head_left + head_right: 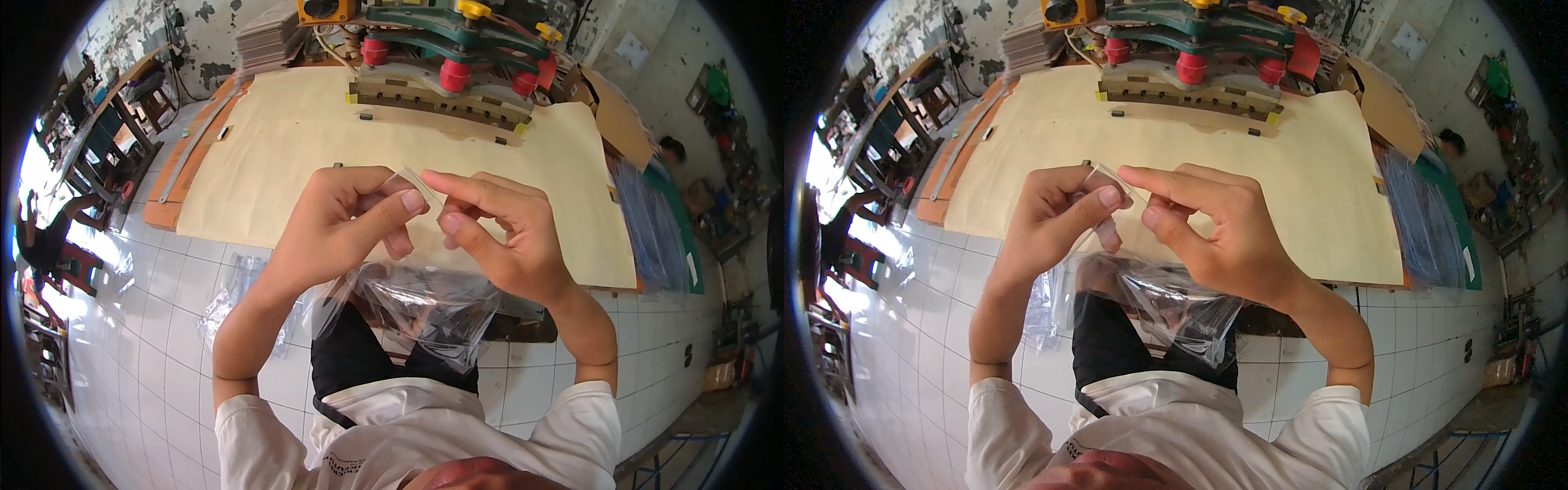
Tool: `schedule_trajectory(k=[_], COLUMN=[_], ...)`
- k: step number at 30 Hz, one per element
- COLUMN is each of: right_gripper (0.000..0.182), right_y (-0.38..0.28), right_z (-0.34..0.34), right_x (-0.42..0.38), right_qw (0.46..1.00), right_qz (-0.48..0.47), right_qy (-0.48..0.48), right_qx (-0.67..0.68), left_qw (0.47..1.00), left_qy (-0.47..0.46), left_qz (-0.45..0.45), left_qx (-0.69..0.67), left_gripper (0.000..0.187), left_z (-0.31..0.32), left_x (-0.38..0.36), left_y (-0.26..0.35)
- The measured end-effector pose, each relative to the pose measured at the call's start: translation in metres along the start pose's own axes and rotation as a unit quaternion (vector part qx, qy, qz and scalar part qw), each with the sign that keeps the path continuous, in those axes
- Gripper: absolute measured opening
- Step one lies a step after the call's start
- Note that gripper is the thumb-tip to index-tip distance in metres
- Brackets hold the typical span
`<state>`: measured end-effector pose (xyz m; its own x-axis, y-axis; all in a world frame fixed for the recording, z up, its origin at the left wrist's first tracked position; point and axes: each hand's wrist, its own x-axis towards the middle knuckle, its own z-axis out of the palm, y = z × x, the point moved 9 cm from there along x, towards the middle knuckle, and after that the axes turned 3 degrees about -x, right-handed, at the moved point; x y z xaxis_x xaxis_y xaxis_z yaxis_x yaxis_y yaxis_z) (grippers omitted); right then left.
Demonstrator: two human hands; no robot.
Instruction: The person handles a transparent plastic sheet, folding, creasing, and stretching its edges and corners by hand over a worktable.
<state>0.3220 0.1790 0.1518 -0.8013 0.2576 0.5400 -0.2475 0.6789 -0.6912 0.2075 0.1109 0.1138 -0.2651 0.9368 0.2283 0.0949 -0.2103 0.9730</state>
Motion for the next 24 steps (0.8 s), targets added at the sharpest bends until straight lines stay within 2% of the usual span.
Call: schedule_trajectory(k=[7,14,19,24], right_gripper=[0.028,0.017,0.018,0.018], right_y=[-0.002,-0.001,-0.026,-0.034], right_z=[-0.006,-0.014,-0.017,-0.014], right_x=[-0.001,0.004,0.006,0.004], right_qw=[0.999,0.999,0.974,0.957], right_qz=[-0.018,-0.02,-0.151,-0.196], right_qy=[0.007,0.031,0.063,0.072], right_qx=[-0.046,-0.032,-0.155,-0.203], left_qw=[0.999,1.0,0.998,0.998], left_qy=[0.011,-0.002,-0.048,-0.054], left_qz=[0.028,0.0,-0.008,-0.009], left_qx=[-0.027,-0.021,-0.03,-0.035], left_gripper=[0.021,0.022,0.024,0.023], left_z=[-0.003,0.0,0.008,0.007], left_x=[0.0,-0.001,-0.001,-0.001], left_y=[0.004,0.002,0.002,0.003])
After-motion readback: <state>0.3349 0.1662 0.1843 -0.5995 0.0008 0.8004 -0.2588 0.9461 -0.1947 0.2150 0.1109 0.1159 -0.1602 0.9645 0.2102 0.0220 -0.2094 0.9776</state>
